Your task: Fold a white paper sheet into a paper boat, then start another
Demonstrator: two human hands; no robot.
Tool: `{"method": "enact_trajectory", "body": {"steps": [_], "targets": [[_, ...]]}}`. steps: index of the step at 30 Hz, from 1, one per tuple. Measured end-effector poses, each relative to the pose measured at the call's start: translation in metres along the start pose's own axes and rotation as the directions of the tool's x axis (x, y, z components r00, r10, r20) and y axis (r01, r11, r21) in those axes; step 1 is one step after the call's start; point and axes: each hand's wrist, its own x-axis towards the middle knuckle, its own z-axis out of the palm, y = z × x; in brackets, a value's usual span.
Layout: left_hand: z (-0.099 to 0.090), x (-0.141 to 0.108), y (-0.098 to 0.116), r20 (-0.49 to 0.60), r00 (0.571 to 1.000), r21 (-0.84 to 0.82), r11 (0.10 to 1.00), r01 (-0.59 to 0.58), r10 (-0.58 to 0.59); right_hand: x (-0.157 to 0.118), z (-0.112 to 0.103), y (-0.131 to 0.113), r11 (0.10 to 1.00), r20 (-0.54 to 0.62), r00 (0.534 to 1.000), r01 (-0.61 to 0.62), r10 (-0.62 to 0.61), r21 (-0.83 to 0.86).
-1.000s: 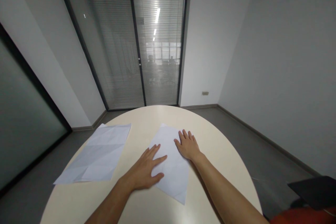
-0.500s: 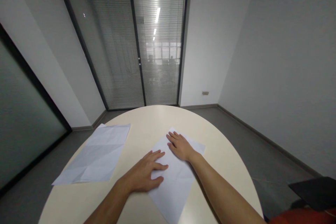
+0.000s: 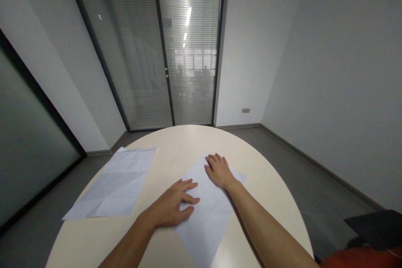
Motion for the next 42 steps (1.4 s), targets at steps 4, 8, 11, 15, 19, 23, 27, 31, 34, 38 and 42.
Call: {"method": "enact_trajectory", "body": {"steps": [4, 8, 11, 15, 19, 23, 27, 31, 34, 38, 42], "targets": [[0.004, 0.001, -0.002, 0.002, 1.0, 0.034, 0.999, 0.011, -0.011, -0.001, -0.004, -0.007, 0.997, -0.086, 0.994, 0.071, -0.069, 0.021], [0.01, 0.003, -0.011, -0.036, 0.998, 0.103, 0.993, 0.056, -0.052, -0.005, -0.007, -0.021, 0.973, -0.141, 0.97, 0.211, -0.197, 0.092], [0.016, 0.004, -0.021, -0.115, 0.988, 0.171, 0.977, 0.126, -0.107, -0.01, -0.003, -0.026, 0.94, -0.078, 0.948, 0.318, -0.31, 0.128], [0.02, 0.005, -0.027, -0.136, 0.975, 0.227, 0.953, 0.201, -0.173, -0.012, 0.002, -0.019, 0.959, 0.026, 0.962, 0.269, -0.272, 0.092], [0.019, 0.006, -0.023, -0.145, 0.956, 0.25, 0.926, 0.285, -0.255, -0.01, -0.001, -0.009, 0.999, 0.007, 1.0, 0.005, -0.005, -0.035], [0.021, 0.01, -0.021, -0.229, 0.915, 0.254, 0.887, 0.385, -0.332, -0.013, -0.008, -0.014, 0.989, -0.048, 0.988, 0.146, -0.144, 0.026], [0.026, 0.013, -0.026, -0.332, 0.87, 0.242, 0.859, 0.452, -0.364, -0.026, -0.014, -0.031, 0.85, 0.057, 0.862, 0.483, -0.505, 0.211], [0.024, 0.01, -0.029, -0.325, 0.881, 0.19, 0.888, 0.418, -0.345, -0.036, -0.017, -0.04, 0.841, 0.195, 0.828, 0.471, -0.525, 0.266], [0.018, 0.003, -0.029, -0.246, 0.931, 0.17, 0.934, 0.316, -0.27, -0.037, -0.02, -0.04, 0.857, 0.239, 0.834, 0.43, -0.497, 0.283], [0.009, -0.004, -0.025, -0.13, 0.979, 0.151, 0.973, 0.177, -0.158, -0.034, -0.023, -0.036, 0.871, 0.261, 0.842, 0.4, -0.472, 0.285], [0.003, -0.006, -0.021, -0.1, 0.985, 0.119, 0.981, 0.155, -0.144, -0.032, -0.025, -0.032, 0.879, 0.269, 0.845, 0.394, -0.462, 0.27]]}}
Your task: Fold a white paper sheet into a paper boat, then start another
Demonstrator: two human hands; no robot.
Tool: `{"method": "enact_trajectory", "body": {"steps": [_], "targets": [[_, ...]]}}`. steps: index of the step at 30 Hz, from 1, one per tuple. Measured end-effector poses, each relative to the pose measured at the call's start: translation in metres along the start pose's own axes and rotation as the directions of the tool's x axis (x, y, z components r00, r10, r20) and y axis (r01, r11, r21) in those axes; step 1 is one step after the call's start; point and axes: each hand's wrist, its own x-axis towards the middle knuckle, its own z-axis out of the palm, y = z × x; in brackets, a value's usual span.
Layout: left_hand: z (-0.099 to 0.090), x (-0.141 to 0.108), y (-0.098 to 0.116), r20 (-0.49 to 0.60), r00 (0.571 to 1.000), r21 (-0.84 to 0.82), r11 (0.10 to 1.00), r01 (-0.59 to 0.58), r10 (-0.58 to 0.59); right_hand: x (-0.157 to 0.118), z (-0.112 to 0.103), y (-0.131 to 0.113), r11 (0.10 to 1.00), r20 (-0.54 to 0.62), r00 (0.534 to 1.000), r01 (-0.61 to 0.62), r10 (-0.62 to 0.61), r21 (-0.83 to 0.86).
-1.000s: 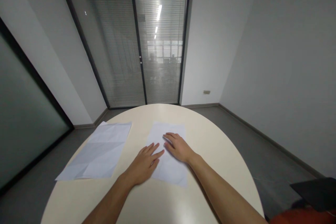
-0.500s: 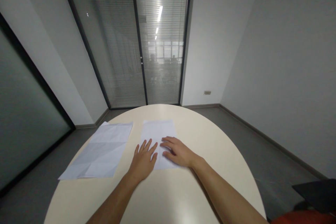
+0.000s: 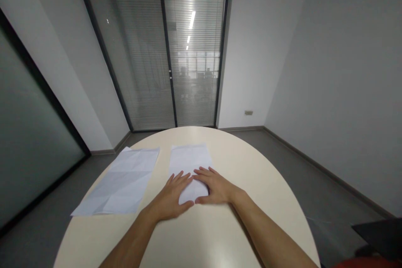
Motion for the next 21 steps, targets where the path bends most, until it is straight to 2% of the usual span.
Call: {"method": "enact_trajectory", "body": {"steps": [15, 21], "targets": [[0.0, 0.001, -0.004, -0.07, 0.997, 0.003, 1.0, -0.029, 0.029, -0.004, -0.003, -0.007, 1.0, -0.008, 1.0, 0.003, -0.003, -0.006], [-0.002, 0.001, -0.004, -0.059, 0.998, -0.021, 0.999, -0.027, 0.026, -0.004, -0.007, -0.011, 1.0, -0.002, 1.0, 0.004, -0.004, -0.029]]}}
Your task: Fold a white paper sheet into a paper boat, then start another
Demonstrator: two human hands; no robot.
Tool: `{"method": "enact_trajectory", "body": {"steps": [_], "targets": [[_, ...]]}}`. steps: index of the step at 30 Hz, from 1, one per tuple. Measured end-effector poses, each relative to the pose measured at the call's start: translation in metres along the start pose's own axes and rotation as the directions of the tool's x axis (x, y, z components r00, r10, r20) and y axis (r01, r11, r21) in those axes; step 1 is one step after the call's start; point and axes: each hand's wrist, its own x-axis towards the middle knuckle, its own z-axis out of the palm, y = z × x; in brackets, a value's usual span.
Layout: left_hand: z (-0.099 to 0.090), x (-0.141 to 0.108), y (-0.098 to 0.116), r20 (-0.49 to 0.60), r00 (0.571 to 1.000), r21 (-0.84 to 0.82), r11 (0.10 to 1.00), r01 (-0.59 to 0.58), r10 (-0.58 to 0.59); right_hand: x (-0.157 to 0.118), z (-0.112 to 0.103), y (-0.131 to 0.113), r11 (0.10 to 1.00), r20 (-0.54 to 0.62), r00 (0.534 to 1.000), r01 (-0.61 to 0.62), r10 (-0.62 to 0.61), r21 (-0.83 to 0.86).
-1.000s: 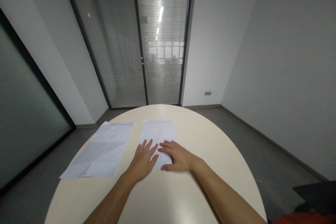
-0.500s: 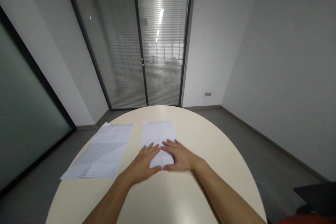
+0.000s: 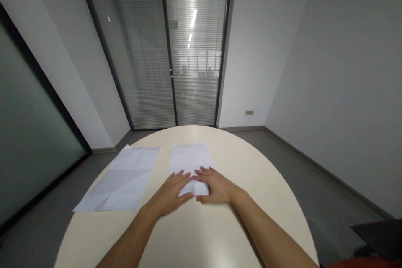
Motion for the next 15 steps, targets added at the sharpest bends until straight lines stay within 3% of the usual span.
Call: {"method": "enact_trajectory", "body": {"steps": [15], "targets": [[-0.004, -0.001, 0.003, 0.009, 1.0, -0.013, 1.0, -0.023, 0.023, -0.004, -0.011, -0.002, 0.999, -0.022, 0.999, 0.049, -0.049, -0.003]]}}
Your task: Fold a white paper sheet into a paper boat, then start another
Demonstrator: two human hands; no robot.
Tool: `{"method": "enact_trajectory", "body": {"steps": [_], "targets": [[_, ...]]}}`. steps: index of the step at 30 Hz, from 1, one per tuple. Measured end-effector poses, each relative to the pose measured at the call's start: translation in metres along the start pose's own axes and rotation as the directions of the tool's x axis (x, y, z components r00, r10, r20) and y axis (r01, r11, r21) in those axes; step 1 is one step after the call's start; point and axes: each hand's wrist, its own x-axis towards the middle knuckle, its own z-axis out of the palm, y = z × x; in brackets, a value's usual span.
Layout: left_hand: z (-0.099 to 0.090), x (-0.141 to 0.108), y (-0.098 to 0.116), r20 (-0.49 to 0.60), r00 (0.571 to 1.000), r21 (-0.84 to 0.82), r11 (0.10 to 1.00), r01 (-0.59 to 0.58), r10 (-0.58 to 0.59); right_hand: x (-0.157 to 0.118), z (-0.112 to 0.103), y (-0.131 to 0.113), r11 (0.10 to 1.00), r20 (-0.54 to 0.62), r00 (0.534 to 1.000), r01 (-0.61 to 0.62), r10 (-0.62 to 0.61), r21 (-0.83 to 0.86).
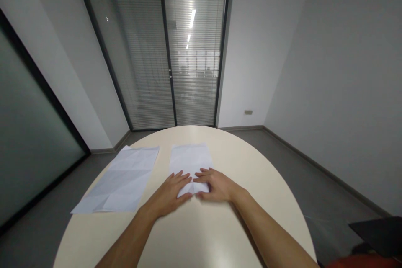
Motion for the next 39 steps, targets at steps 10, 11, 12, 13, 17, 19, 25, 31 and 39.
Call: {"method": "enact_trajectory", "body": {"steps": [10, 11, 12, 13, 17, 19, 25, 31, 39], "targets": [[-0.017, -0.011, -0.007, -0.182, 0.98, -0.152, 0.987, 0.049, -0.077, -0.006, -0.006, 0.002, 0.999, -0.067, 0.997, -0.042, 0.044, 0.029], [-0.019, -0.011, -0.008, -0.198, 0.975, -0.185, 0.981, 0.061, -0.098, -0.006, -0.006, 0.003, 0.998, -0.074, 0.996, -0.056, 0.058, 0.032], [-0.02, -0.011, -0.01, -0.21, 0.971, -0.212, 0.975, 0.071, -0.117, -0.007, -0.006, 0.005, 0.997, -0.075, 0.995, -0.069, 0.072, 0.036], [-0.02, -0.011, -0.012, -0.221, 0.966, -0.229, 0.97, 0.083, -0.134, -0.007, -0.006, 0.007, 0.996, -0.076, 0.993, -0.086, 0.088, 0.04], [-0.017, -0.011, -0.024, -0.283, 0.935, -0.19, 0.968, 0.164, -0.214, -0.01, -0.007, 0.017, 0.987, -0.076, 0.985, -0.149, 0.154, 0.062], [-0.015, -0.01, -0.031, -0.306, 0.916, -0.16, 0.962, 0.22, -0.26, -0.012, -0.009, 0.021, 0.981, -0.062, 0.981, -0.176, 0.182, 0.082], [-0.01, -0.007, -0.042, -0.407, 0.826, -0.219, 0.919, 0.327, -0.39, -0.02, -0.014, 0.033, 0.949, -0.036, 0.967, -0.238, 0.25, 0.206], [-0.012, -0.005, -0.042, -0.467, 0.785, -0.332, 0.904, 0.27, -0.406, -0.021, -0.013, 0.039, 0.94, -0.142, 0.944, -0.264, 0.298, 0.218], [-0.009, -0.003, -0.037, -0.515, 0.743, -0.403, 0.885, 0.232, -0.429, -0.015, -0.006, 0.049, 0.939, -0.278, 0.897, -0.323, 0.343, 0.116]]}}
